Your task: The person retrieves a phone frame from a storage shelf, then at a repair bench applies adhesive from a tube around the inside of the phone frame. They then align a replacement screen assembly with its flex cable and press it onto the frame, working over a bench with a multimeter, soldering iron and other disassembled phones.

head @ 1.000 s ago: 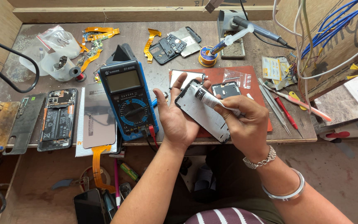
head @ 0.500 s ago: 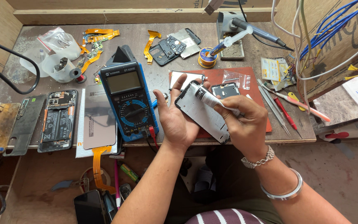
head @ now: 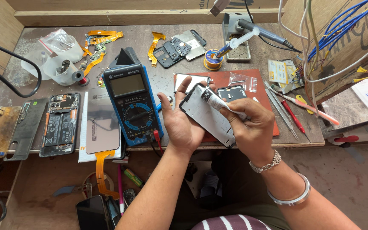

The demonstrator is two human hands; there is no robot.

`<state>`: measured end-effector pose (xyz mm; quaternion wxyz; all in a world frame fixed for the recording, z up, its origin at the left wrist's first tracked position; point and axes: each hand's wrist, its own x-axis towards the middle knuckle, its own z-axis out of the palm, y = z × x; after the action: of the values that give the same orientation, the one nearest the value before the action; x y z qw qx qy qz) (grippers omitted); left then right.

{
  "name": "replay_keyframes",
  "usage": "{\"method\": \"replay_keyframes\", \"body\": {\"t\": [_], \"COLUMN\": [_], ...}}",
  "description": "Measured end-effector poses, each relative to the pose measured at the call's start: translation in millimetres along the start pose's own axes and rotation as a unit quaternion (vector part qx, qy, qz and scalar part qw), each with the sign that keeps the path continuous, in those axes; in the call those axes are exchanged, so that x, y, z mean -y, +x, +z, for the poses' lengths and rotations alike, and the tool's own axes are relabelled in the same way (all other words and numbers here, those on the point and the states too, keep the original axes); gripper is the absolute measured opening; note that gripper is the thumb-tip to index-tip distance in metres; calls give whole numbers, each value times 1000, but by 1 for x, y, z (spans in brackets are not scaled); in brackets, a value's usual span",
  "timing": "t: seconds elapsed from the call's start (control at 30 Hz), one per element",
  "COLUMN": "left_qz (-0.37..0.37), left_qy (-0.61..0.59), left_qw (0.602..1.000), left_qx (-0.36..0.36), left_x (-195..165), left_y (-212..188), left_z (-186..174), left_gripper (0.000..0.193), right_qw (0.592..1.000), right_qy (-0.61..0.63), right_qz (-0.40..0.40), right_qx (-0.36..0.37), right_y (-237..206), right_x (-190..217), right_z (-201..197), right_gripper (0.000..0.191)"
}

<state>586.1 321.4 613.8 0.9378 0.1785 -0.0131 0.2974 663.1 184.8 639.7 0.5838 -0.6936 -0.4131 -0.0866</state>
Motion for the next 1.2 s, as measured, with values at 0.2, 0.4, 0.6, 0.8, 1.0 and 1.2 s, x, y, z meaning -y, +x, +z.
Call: {"method": "replay_keyframes", "body": {"t": [0.2, 0.4, 0.6, 0.8, 1.0, 1.2], "left_qz": [0, -4, 0, -2, 2, 3], "left_qy": [-4, -1, -16, -6, -6, -6], "left_qw": [1000, 1000, 1000, 1000, 1000, 1000], "left_qx": [-1, -5, -7, -3, 2, 0], "left_x": [1, 0, 3, 1, 2, 2], "left_y": [1, 1, 0, 1, 1, 0], "left_z": [0, 0, 2, 0, 0, 0], "left_gripper": [85, 86, 85, 85, 85, 85], "right_qw": [1000, 1000, 1000, 1000, 1000, 1000], "right_qy": [-2, -7, -1, -6, -15, -15], "right_qz": [-2, -6, -15, -5, -12, -16], "right_qx": [-3, -9, -7, -10, -10, -15], "right_y": [-1, -3, -3, -3, -3, -3], "right_x": [0, -1, 0, 1, 3, 6], "right_z": [1, 2, 2, 3, 3, 3], "right_gripper": [13, 14, 14, 13, 13, 13]}}
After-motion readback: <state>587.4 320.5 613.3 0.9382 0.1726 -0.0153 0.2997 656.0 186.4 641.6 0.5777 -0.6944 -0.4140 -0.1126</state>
